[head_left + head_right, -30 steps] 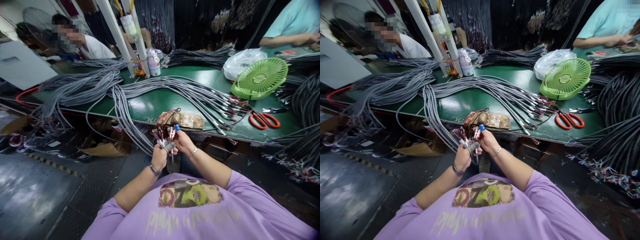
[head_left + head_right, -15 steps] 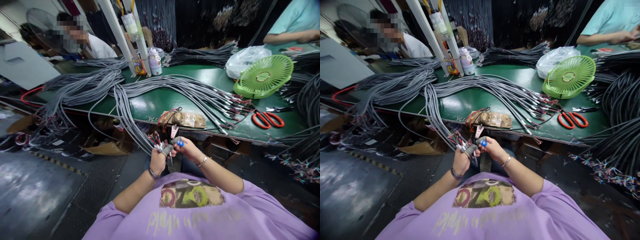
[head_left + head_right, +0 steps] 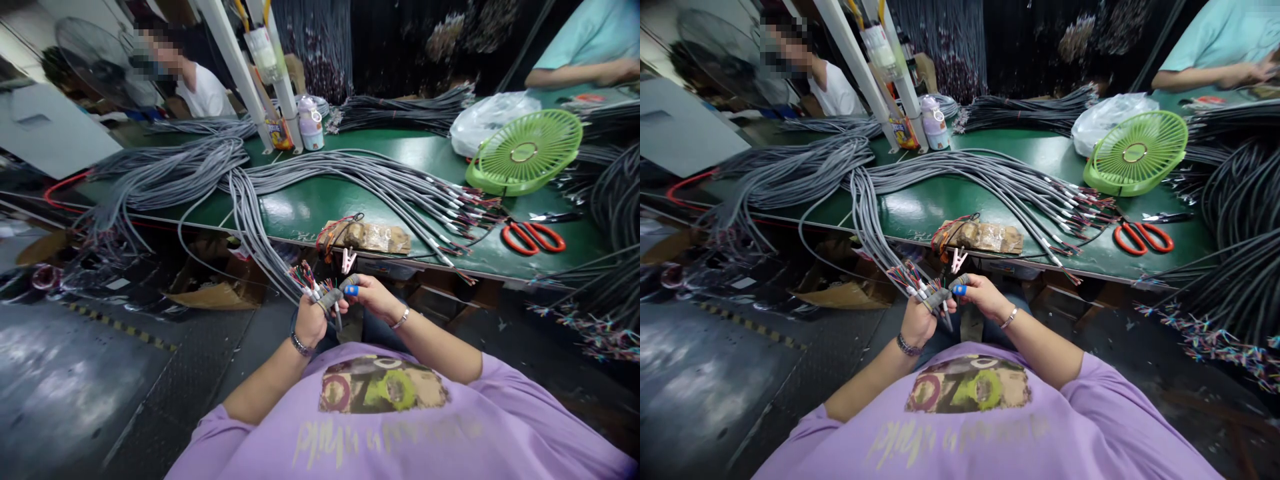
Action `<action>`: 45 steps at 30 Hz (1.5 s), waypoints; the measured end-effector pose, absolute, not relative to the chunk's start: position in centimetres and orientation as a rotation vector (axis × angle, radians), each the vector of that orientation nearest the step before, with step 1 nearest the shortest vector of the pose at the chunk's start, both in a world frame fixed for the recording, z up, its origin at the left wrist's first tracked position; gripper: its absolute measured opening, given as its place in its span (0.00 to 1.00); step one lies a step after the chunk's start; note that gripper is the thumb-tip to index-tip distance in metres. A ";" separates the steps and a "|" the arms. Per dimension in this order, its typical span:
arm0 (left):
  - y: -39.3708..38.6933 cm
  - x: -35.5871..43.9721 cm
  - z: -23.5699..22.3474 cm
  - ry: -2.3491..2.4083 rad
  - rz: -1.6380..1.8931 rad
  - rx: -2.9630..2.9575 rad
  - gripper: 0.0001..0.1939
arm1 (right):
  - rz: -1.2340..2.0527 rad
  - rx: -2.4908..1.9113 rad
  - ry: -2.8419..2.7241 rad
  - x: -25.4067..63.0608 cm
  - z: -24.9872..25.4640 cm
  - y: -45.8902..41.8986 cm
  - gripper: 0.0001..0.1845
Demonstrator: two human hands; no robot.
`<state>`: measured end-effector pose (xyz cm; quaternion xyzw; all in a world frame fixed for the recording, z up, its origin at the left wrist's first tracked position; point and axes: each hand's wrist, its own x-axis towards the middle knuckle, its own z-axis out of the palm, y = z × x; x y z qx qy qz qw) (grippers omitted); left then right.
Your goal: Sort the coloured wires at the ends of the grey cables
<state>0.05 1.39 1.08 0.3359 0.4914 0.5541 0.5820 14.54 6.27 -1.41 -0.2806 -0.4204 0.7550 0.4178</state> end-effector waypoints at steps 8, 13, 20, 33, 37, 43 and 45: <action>1.4 -0.1 1.5 1.137 1.244 0.798 0.12 | 1.844 -0.749 -1.023 14.0 -0.7 6.6 0.12; 1.2 0.0 1.0 1.202 1.336 0.798 0.10 | 1.918 -0.818 -0.878 14.6 -0.4 6.2 0.17; 1.2 0.5 0.9 1.182 1.381 0.874 0.09 | 1.899 -0.846 -0.958 14.5 0.1 5.8 0.21; 2.4 2.6 2.5 1.195 1.419 0.788 0.12 | 1.948 -0.665 -0.672 12.6 0.0 9.8 0.25; 2.8 2.9 2.4 1.191 1.430 0.774 0.12 | 1.842 -0.716 -0.595 11.8 -0.5 9.9 0.27; 3.0 3.1 2.0 1.197 1.433 0.759 0.13 | 2.076 -0.722 -0.530 11.8 0.0 10.1 0.33; 3.0 3.1 1.9 1.200 1.430 0.754 0.14 | 2.130 -0.702 -0.491 11.7 0.2 10.2 0.33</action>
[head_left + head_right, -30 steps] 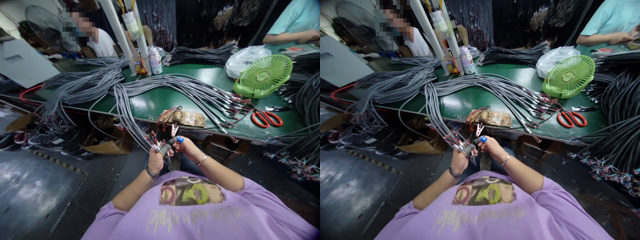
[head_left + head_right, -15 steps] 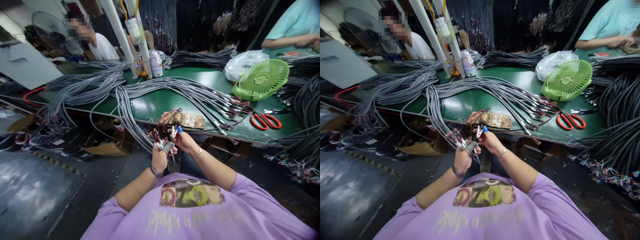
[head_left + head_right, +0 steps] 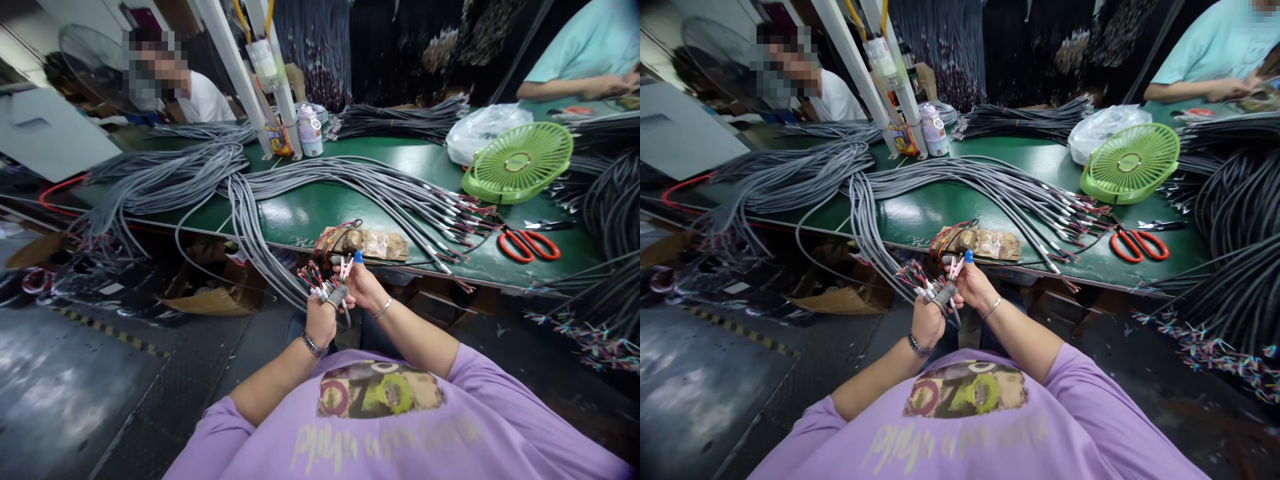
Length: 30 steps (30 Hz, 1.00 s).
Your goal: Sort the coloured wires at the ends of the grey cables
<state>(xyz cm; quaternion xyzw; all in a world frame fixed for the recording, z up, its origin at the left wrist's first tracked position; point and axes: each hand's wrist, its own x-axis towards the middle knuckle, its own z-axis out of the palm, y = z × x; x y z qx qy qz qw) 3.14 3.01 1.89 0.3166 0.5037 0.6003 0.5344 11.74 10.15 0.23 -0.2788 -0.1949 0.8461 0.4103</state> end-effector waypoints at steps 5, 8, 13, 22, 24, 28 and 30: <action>2.9 3.2 1.8 1.218 1.422 0.765 0.13 | 2.033 -0.695 -0.406 11.2 0.3 10.4 0.29; 2.8 3.1 1.6 1.240 1.411 0.778 0.13 | 2.000 -0.711 -0.423 10.9 0.2 10.4 0.28; 2.6 2.7 1.4 1.236 1.411 0.777 0.14 | 2.010 -0.714 -0.409 11.2 0.3 9.8 0.29; 1.4 2.1 0.9 1.248 1.413 0.841 0.12 | 1.959 -0.661 -0.846 14.0 -0.9 6.5 0.24; 1.2 1.9 0.5 1.255 1.411 0.873 0.12 | 1.889 -0.714 -0.978 14.3 -0.7 6.1 0.20; 1.1 1.4 0.0 1.228 1.386 0.944 0.12 | 1.775 -0.784 -1.136 14.2 0.5 5.9 0.16; 1.1 1.3 0.1 1.214 1.338 0.978 0.12 | 1.813 -0.737 -1.170 14.0 0.9 5.8 0.15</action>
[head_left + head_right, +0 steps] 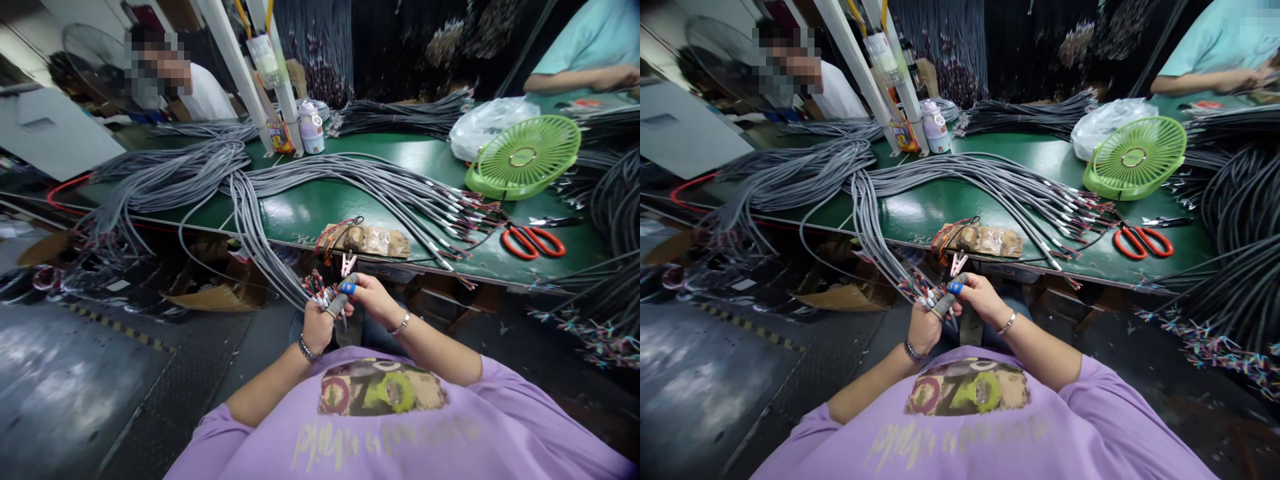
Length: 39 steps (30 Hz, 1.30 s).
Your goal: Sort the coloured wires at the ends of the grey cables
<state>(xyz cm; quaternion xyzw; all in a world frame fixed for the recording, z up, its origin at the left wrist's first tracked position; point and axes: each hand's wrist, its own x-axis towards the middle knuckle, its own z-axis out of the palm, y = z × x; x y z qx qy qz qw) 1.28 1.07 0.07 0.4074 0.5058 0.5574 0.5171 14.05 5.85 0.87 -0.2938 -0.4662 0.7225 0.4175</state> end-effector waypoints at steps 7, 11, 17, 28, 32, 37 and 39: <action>1.0 1.0 1.1 1.215 1.333 0.950 0.13 | 1.901 -0.792 -0.879 13.9 -0.2 6.5 0.14; 1.4 1.2 1.8 1.202 1.397 0.887 0.13 | 2.012 -0.818 -0.599 14.0 -0.6 8.1 0.17; 2.4 2.1 2.3 1.213 1.417 0.863 0.14 | 2.036 -0.685 -0.659 13.2 0.0 9.8 0.22; 3.0 2.5 1.3 1.247 1.376 0.882 0.14 | 2.015 -0.728 -0.466 11.9 0.3 10.1 0.24; 2.9 2.4 1.2 1.247 1.379 0.870 0.14 | 2.055 -0.692 -0.469 12.0 0.4 9.8 0.26; 2.4 2.0 1.3 1.231 1.387 0.848 0.13 | 2.139 -0.612 -0.389 12.7 -0.1 9.3 0.28; 2.1 1.6 1.2 1.221 1.378 0.854 0.13 | 2.151 -0.616 -0.364 13.2 -0.5 9.1 0.27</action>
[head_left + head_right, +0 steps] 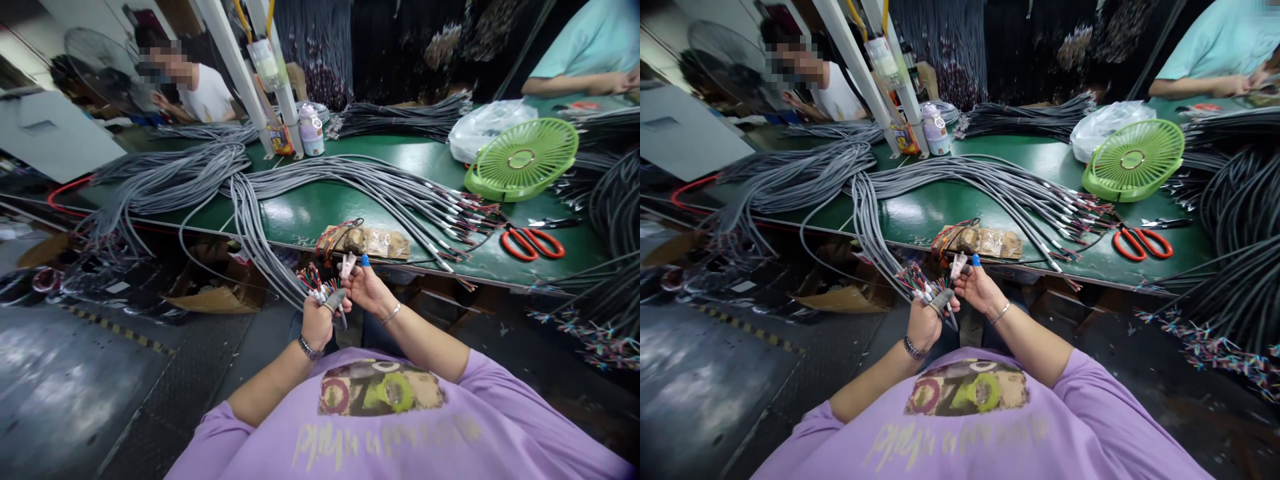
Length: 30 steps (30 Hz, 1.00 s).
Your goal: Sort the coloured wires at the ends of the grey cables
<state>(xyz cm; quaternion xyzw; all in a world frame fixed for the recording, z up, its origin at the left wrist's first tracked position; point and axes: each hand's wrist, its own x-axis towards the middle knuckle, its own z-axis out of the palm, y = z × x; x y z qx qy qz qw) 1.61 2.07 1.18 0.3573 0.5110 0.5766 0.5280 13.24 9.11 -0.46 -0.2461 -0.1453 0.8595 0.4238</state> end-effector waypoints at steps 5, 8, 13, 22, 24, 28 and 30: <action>1.3 0.4 1.0 1.156 1.297 0.835 0.12 | 2.136 -0.707 -0.404 14.8 -1.1 8.5 0.22; 0.8 -0.4 1.0 1.103 1.225 0.797 0.14 | 2.066 -0.795 -0.562 15.4 -1.1 7.8 0.20; 0.0 -1.6 0.5 1.089 1.175 0.793 0.14 | 1.870 -0.894 -1.056 15.1 -0.6 6.0 0.15; -0.9 -2.6 -0.3 1.107 1.198 0.841 0.13 | 2.141 -0.172 -0.942 16.1 11.0 -0.3 0.20; -1.0 -2.7 -0.5 1.109 1.196 0.849 0.13 | 2.232 -0.036 -0.884 16.5 13.5 -1.9 0.23; -1.2 -2.7 -0.8 1.109 1.197 0.851 0.15 | 2.323 0.036 -0.905 17.0 15.2 -4.2 0.32; -1.3 -2.7 -0.7 1.109 1.189 0.852 0.15 | 2.352 0.002 -0.956 17.4 15.3 -4.9 0.34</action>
